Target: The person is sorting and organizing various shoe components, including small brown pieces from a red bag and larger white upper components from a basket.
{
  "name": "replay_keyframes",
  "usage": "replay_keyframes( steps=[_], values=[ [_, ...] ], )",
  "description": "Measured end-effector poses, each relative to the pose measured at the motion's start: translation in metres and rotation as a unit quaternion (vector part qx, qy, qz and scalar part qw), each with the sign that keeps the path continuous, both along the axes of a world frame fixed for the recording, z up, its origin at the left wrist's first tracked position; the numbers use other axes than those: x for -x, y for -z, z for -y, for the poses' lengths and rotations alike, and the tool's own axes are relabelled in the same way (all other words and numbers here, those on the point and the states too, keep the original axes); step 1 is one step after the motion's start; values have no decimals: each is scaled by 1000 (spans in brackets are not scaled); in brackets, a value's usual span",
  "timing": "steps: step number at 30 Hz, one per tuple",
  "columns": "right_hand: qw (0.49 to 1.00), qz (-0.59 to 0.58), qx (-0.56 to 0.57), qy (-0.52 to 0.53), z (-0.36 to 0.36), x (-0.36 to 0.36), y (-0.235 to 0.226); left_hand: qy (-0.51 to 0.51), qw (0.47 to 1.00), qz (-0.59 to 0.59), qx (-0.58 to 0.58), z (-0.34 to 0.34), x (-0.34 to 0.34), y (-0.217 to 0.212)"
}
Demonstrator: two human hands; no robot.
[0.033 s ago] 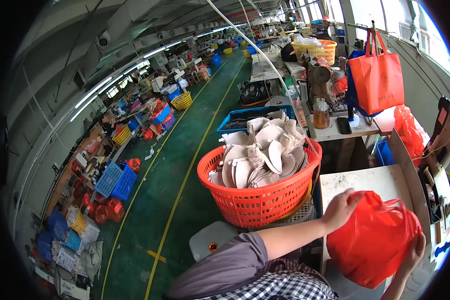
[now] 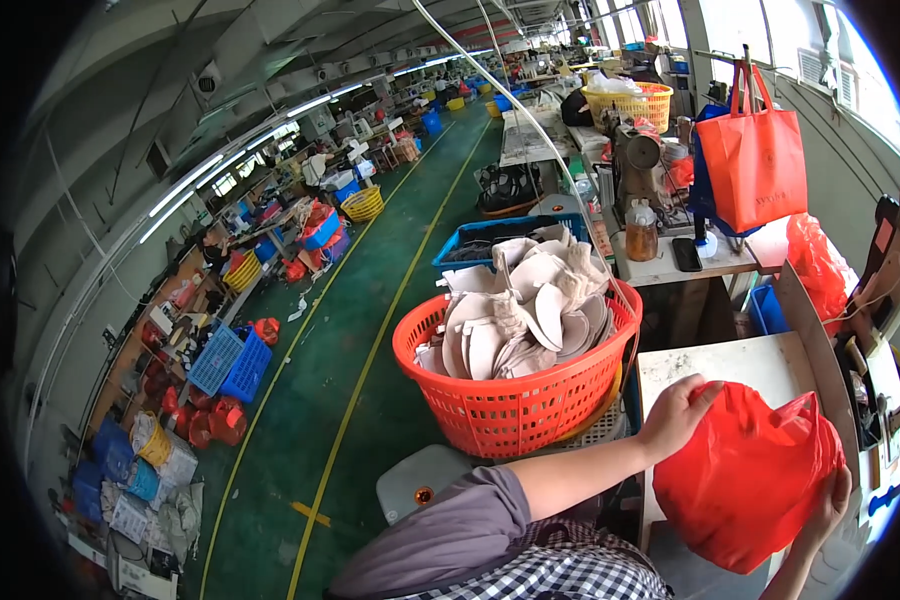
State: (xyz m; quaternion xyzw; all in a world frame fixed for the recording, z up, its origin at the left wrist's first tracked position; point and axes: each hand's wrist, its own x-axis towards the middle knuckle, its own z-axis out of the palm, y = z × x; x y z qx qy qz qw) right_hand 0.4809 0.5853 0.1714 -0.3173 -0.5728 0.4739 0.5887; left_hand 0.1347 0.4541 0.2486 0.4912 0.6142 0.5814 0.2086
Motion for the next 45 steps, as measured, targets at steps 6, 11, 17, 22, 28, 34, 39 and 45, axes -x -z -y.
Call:
replay_keyframes(
  steps=[6,11,17,22,28,34,39,45],
  values=[
    [995,64,62,51,-22,-9,86,75,984,-160,-28,10,-4,45],
    [990,34,-36,134,49,48,2,17,968,-243,-63,9,-5,41],
    [829,386,-390,-106,100,146,-98,101,989,-53,-99,1,-27,56],
    [865,435,-251,-22,98,171,-78,117,984,19,-134,27,-27,36],
    [776,606,-174,18,74,150,-43,101,953,268,-97,31,-17,61],
    [723,596,-344,60,53,91,-55,141,785,598,-75,50,-2,60],
    [789,512,-304,152,47,5,-57,188,727,657,-72,42,-5,67],
    [978,-12,150,145,55,-66,-73,122,821,557,-9,49,18,41]
  ],
)
